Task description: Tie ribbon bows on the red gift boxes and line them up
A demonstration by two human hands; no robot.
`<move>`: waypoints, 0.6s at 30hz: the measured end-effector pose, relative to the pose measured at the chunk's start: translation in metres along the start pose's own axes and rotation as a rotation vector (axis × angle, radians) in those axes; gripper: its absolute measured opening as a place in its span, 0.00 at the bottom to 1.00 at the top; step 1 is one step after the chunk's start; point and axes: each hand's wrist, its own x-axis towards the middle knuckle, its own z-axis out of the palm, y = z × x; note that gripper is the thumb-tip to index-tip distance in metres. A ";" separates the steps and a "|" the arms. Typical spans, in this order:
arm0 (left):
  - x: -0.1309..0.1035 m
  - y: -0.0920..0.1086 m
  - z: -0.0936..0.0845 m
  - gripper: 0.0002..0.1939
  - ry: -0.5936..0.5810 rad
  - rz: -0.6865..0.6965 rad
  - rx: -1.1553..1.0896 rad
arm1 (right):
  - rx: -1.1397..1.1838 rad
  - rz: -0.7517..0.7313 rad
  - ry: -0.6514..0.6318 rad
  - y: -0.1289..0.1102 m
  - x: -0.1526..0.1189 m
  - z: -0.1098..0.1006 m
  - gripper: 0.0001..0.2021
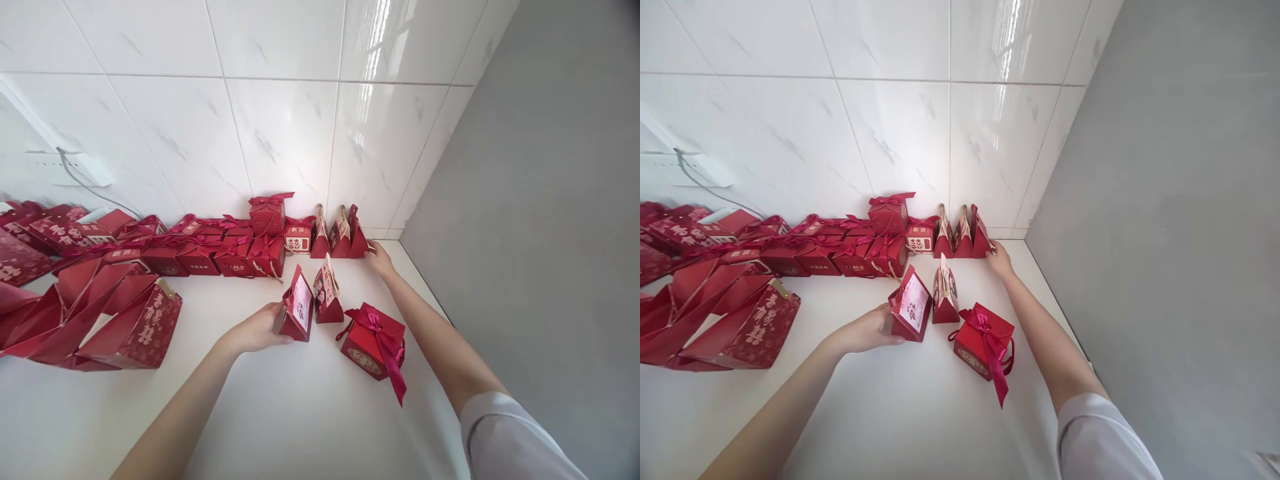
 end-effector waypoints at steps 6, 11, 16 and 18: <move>0.025 0.001 0.039 0.19 0.105 -0.030 0.121 | -0.022 0.036 -0.323 -0.027 -0.049 -0.024 0.28; 0.054 -0.004 0.055 0.17 0.263 -0.110 0.186 | -0.020 0.099 -0.943 -0.060 -0.083 -0.039 0.42; 0.071 -0.009 0.057 0.15 0.390 -0.176 0.206 | -0.051 0.031 -1.075 -0.082 -0.079 -0.019 0.62; 0.073 -0.012 0.055 0.14 0.438 -0.209 0.214 | -0.074 -0.022 -0.944 -0.084 -0.072 0.000 0.61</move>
